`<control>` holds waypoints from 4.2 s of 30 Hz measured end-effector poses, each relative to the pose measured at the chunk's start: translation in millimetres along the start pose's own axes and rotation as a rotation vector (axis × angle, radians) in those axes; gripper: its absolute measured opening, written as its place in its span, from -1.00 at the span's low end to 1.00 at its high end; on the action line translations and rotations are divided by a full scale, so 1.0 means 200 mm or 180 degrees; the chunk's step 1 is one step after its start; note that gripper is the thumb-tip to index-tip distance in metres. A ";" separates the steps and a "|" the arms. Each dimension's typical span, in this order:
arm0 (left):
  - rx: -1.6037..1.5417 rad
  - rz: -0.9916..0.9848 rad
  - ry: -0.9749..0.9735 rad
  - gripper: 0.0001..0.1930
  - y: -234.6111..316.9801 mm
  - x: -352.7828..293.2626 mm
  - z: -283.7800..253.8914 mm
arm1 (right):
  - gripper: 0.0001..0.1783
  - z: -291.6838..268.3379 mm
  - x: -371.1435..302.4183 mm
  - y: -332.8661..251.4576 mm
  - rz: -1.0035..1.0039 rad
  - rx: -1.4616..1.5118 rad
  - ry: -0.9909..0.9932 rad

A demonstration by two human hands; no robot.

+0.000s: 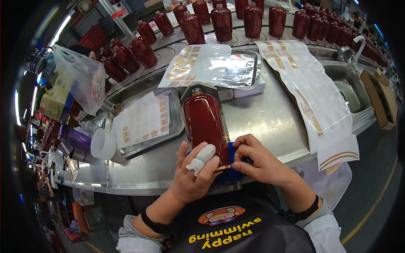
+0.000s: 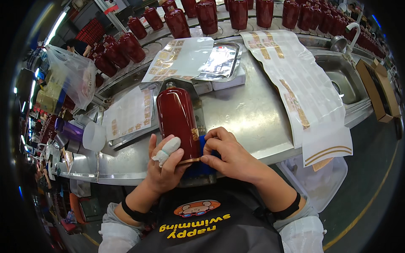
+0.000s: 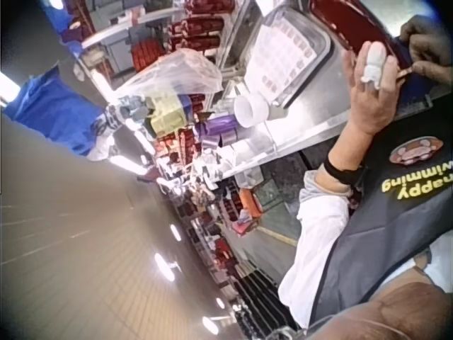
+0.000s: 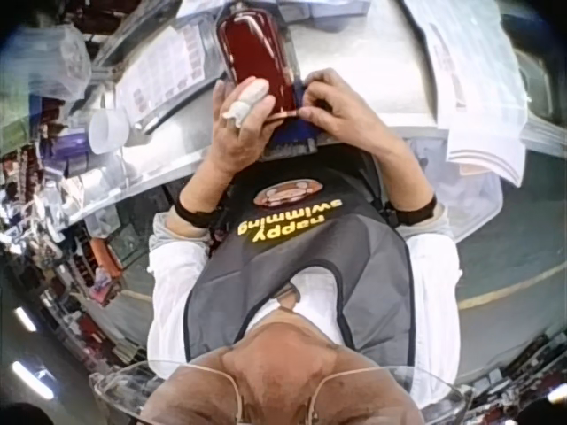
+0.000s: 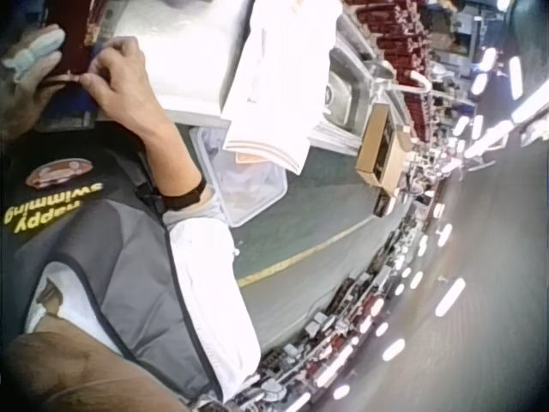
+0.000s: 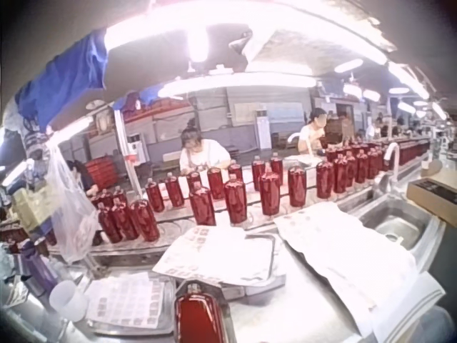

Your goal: Applying decorative labels and cleaning red ceramic liquor bottles at a factory workstation.

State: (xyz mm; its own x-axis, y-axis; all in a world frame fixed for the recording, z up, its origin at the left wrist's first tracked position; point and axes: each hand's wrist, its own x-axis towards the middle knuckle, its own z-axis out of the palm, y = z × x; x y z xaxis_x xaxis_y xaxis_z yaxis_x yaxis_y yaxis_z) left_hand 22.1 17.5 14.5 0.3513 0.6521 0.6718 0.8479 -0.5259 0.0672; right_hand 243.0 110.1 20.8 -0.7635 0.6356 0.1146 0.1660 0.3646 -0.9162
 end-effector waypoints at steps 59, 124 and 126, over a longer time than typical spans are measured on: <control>-0.0332 -0.0939 0.0209 -0.33 -0.02 -0.15 0.03 | -0.74 0.02 -0.09 -0.01 0.0407 0.0852 0.0201; 0.0098 -0.1250 0.0234 -0.22 0.03 -0.06 -0.04 | -0.90 0.04 0.00 -0.20 -0.0377 -0.0564 0.0416; 0.0120 -0.1250 0.0232 -0.24 0.03 -0.06 -0.04 | -0.91 0.04 0.00 -0.20 -0.0347 -0.0534 0.0398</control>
State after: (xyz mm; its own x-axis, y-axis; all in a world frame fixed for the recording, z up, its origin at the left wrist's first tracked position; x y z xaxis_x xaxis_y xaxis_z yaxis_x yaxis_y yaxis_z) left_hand 19.7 2.3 12.3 -0.0304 0.7584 0.6510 0.9265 -0.2230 0.3031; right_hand 231.3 89.9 55.3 -0.7011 0.6618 0.2657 0.1962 0.5372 -0.8203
